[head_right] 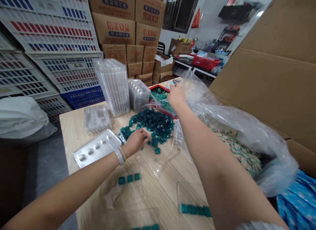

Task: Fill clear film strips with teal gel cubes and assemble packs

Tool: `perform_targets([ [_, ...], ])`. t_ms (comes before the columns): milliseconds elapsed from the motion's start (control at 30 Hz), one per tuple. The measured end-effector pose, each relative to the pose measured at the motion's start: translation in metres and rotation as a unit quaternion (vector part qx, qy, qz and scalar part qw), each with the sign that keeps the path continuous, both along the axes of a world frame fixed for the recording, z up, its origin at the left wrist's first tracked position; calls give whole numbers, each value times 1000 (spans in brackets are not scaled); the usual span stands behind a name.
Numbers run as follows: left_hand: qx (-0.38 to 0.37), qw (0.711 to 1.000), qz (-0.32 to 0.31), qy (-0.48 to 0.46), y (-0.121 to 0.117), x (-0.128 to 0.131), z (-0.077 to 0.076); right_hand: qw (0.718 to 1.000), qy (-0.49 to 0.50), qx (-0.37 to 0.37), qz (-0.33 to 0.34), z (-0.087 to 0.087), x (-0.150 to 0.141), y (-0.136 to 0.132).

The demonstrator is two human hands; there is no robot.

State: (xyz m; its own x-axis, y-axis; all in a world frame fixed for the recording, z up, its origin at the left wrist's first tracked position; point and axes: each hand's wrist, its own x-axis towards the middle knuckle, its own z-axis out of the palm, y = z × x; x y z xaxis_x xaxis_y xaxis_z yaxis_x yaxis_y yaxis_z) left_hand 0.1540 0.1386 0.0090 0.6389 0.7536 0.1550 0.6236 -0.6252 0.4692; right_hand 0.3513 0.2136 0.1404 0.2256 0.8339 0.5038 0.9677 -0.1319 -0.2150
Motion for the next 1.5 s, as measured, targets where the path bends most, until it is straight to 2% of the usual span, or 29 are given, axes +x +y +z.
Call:
perform_targets([
  [100,-59,994,30,-90,14,-6,-1,996,3,-92,19,-31,-16,-23],
  [200,-117,977,62,-166,20,-11,-2,974,40,-191,115,-80,-36,-73],
  [267,-215,947,95,-220,17,-13,0,961,43,-235,140,-110,-46,-102],
  [333,-331,892,129,-278,7,-13,4,954,35,-266,134,-130,-49,-120],
  [400,-421,829,150,-337,-8,-15,11,954,42,-275,112,-140,-49,-129],
  [500,-506,745,138,-413,-36,-20,20,962,68,-254,77,-139,-47,-138],
  [567,-538,708,126,-439,-53,-24,23,973,92,-204,65,-134,-50,-149],
  [633,-548,697,130,-443,-67,-26,23,975,156,-132,85,-128,-61,-166],
  [700,-524,722,142,-429,-79,-26,20,947,282,-85,128,-124,-78,-185],
  [767,-455,785,138,-398,-91,-26,15,890,425,-70,152,-121,-95,-203],
  [833,-367,849,125,-360,-103,-28,12,835,529,-61,137,-119,-108,-216],
  [900,-316,880,120,-335,-112,-32,11,796,592,-57,113,-118,-114,-225],
  [1000,-327,884,94,-321,-121,-39,13,759,638,-69,105,-115,-115,-233],
  [1133,-338,897,36,-283,-122,-47,18,766,629,-83,103,-111,-120,-240],
  [1267,-288,926,1,-242,-123,-54,24,771,622,-91,97,-108,-127,-243],
  [1367,-247,939,13,-238,-127,-56,27,764,631,-95,94,-102,-130,-243],
  [1433,-235,940,34,-247,-129,-56,27,743,654,-100,105,-98,-131,-245],
  [1500,-251,930,44,-265,-130,-55,24,698,697,-110,121,-94,-131,-246],
])
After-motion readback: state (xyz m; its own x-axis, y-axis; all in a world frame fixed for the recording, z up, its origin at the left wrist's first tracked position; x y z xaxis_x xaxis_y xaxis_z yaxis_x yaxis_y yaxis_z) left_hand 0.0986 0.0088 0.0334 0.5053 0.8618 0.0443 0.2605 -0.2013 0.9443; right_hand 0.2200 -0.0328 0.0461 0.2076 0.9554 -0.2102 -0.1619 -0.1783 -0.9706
